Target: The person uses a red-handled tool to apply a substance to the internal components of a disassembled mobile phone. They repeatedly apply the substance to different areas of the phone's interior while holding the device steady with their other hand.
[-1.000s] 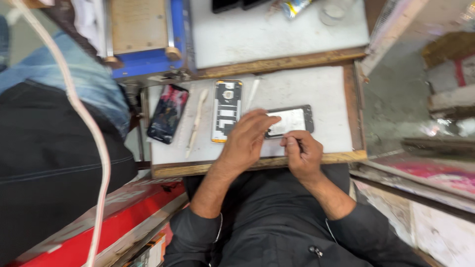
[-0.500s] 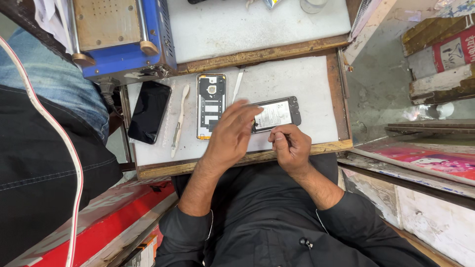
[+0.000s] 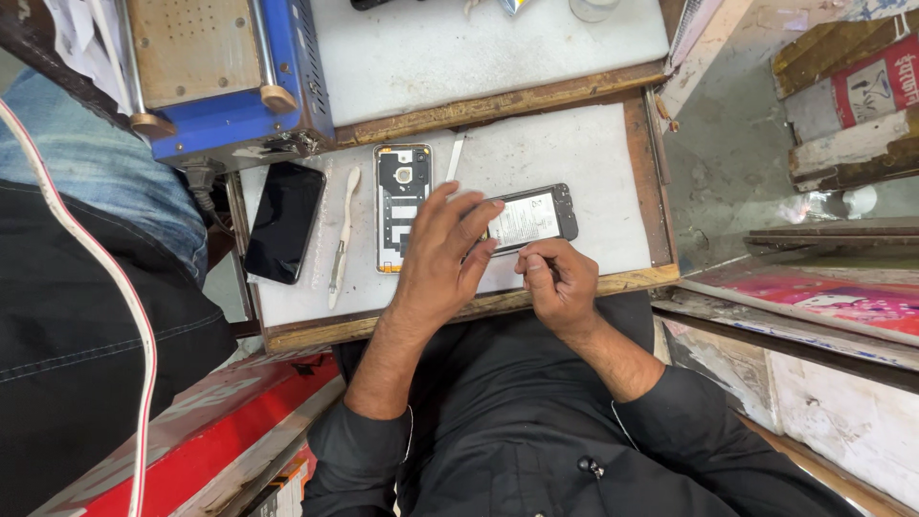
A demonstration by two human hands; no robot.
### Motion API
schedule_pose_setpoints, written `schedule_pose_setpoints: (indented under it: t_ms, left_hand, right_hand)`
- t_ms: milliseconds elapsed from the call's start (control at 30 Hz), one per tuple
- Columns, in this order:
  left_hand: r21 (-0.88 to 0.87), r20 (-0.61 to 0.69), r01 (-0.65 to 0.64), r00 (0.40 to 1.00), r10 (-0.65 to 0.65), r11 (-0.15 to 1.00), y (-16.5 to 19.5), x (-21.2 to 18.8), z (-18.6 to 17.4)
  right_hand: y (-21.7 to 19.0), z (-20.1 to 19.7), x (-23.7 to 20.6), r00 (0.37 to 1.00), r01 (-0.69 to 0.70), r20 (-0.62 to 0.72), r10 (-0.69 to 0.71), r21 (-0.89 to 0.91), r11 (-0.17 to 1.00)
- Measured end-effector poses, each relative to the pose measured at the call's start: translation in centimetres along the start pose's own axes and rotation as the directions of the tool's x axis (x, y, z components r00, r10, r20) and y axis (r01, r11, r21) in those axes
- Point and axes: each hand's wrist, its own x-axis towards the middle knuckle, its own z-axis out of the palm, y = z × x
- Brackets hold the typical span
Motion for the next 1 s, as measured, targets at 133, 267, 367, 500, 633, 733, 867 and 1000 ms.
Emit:
schedule_pose_setpoints:
  t_ms: [133,267,367,500,633,733,867,1000]
  left_hand:
    - [-0.144,0.030,0.121,0.993,-0.118,0.982,0.1,-0.1,-0.2]
    - [0.024,-0.087,-0.083,0.993,0.084,0.996,0.1,-0.2,-0.2]
    - [-0.191,0.034,0.152,0.988,-0.148,0.970,0.0,-0.3,0.1]
    - [-0.043,-0.054,-0.059,0.997,0.056,0.997,-0.5,-0.6,0.7]
    - [-0.073,-0.011,-0.009,1.000,0.008,0.997,-1.3,-0.8,0.9]
    - [-0.070,0.023,-0.048,0.999,0.049,0.996,-0.8,-0.6,0.6]
    - [-0.714,-0.141,0.041,0.969,-0.201,0.699,3.0,-0.5,-1.9]
    - [-0.541,-0.498,-0.360,0.865,0.055,0.760,9.0,-3.9,-10.8]
  right_hand:
    - [0.0,0.0,0.1,1.000,0.016,0.011,-0.016,-0.005,1.000]
    - [0.0,0.0,0.0,1.000,-0.008,0.003,0.008,-0.015,1.000]
    - [0.2,0.0,0.2,0.999,0.042,0.015,-0.041,-0.027,0.999]
    - [0.2,0.0,0.2,1.000,0.012,0.018,-0.011,-0.041,0.999]
    - [0.0,0.1,0.2,1.000,0.014,0.022,-0.013,-0.041,0.999]
    - [-0.2,0.1,0.2,1.000,-0.002,0.018,0.003,-0.055,0.998]
    - [-0.3,0.4,0.6,1.000,0.017,0.000,-0.017,-0.059,0.998]
    - [-0.6,0.7,0.4,1.000,0.002,0.000,-0.002,-0.097,0.995]
